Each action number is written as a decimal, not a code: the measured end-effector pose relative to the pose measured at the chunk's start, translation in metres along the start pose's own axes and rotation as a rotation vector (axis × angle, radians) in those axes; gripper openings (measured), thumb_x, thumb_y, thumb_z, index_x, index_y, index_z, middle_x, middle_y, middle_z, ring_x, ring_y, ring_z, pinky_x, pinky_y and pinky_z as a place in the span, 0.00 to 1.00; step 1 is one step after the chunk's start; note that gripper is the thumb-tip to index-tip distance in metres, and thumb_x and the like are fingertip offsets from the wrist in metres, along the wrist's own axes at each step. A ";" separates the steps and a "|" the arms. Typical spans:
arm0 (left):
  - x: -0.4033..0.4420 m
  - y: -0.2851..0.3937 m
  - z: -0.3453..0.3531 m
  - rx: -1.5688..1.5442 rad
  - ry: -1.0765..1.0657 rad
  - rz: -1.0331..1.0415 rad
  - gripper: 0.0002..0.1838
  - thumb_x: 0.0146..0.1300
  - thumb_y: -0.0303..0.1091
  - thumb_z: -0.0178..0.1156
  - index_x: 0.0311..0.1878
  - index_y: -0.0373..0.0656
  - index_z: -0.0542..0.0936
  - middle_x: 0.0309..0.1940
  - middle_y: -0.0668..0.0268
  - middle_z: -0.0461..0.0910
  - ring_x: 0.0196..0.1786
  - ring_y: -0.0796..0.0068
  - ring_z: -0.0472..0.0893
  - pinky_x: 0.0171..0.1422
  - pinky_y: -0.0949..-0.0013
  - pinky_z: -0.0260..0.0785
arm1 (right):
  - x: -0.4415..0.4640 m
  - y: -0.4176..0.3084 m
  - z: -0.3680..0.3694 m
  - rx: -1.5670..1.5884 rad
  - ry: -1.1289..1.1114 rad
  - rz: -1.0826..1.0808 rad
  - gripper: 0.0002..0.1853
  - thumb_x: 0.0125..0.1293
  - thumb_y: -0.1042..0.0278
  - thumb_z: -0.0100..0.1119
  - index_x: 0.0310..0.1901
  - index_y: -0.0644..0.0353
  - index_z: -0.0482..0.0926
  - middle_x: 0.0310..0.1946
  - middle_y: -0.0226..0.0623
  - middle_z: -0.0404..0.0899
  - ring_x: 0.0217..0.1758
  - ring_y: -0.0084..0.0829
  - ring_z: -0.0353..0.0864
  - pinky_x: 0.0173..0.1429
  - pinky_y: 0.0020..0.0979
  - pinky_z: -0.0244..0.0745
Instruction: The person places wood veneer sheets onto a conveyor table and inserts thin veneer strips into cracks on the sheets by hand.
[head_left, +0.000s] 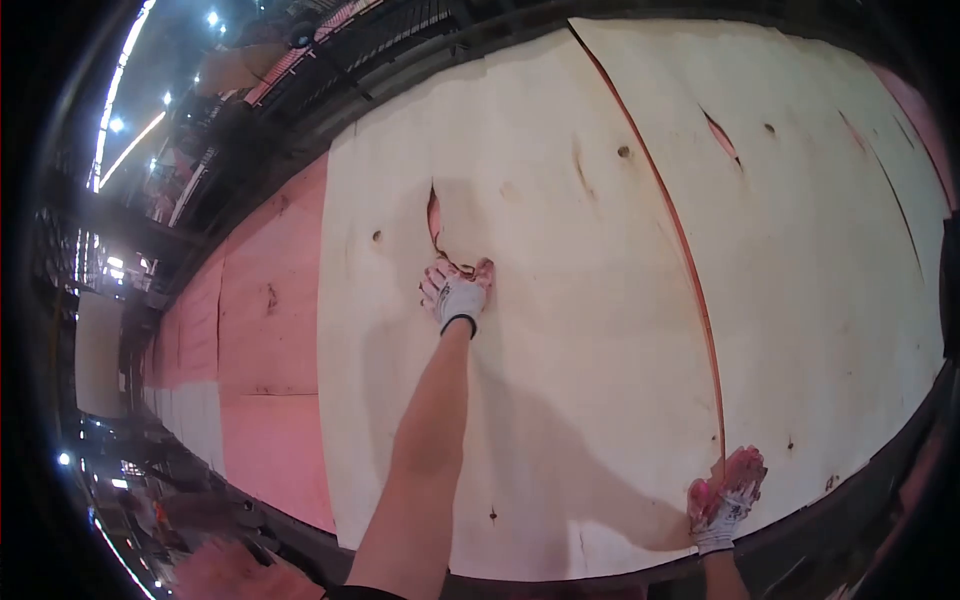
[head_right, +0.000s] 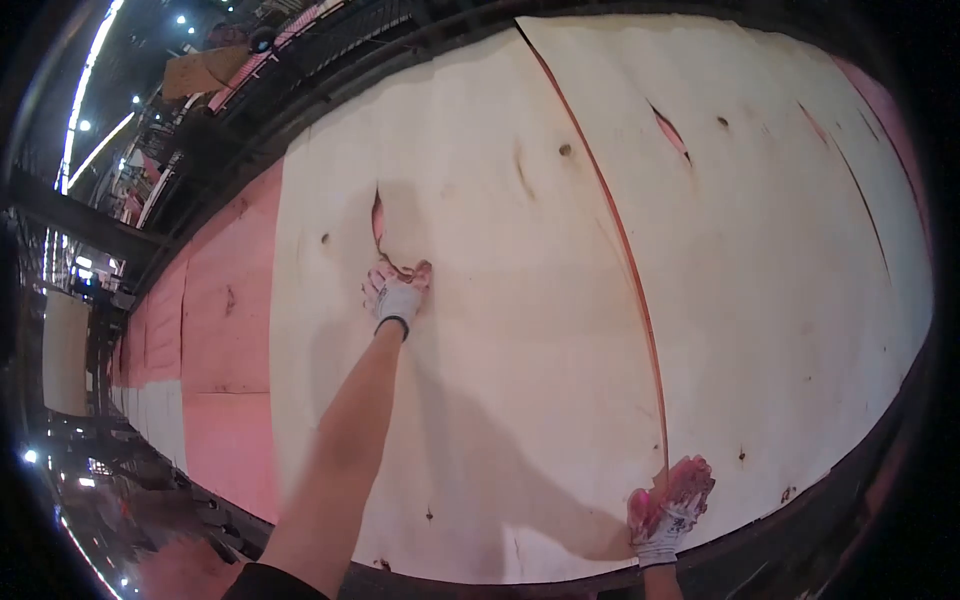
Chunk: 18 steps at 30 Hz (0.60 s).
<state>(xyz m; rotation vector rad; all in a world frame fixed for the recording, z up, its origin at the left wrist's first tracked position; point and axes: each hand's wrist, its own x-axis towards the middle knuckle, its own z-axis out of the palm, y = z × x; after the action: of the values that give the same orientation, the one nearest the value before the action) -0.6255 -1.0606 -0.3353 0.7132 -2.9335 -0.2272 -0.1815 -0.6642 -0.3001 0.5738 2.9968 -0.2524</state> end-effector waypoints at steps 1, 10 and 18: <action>-0.006 0.002 0.014 0.062 0.115 0.026 0.42 0.60 0.61 0.60 0.72 0.44 0.65 0.70 0.55 0.67 0.72 0.52 0.67 0.72 0.50 0.61 | 0.001 0.000 0.003 -0.005 -0.004 0.002 0.46 0.70 0.40 0.45 0.78 0.69 0.49 0.79 0.57 0.49 0.83 0.56 0.45 0.83 0.56 0.36; 0.074 -0.143 -0.025 0.035 -0.018 0.256 0.10 0.68 0.39 0.54 0.41 0.46 0.82 0.37 0.54 0.85 0.41 0.49 0.84 0.45 0.51 0.75 | -0.003 0.001 0.002 0.002 0.031 -0.010 0.46 0.70 0.40 0.46 0.77 0.69 0.50 0.77 0.58 0.52 0.82 0.57 0.47 0.82 0.58 0.39; -0.224 -0.212 -0.184 -1.272 -1.311 -0.188 0.42 0.69 0.45 0.65 0.80 0.49 0.56 0.45 0.56 0.85 0.33 0.69 0.86 0.37 0.64 0.81 | -0.011 0.002 -0.012 0.149 0.189 -0.141 0.42 0.67 0.48 0.54 0.77 0.62 0.55 0.75 0.55 0.56 0.79 0.58 0.52 0.79 0.58 0.48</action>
<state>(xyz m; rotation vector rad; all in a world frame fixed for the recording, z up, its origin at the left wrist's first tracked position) -0.3065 -1.1643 -0.2076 0.6327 -2.3974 -3.0681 -0.1706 -0.6642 -0.2875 0.4198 3.2268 -0.4598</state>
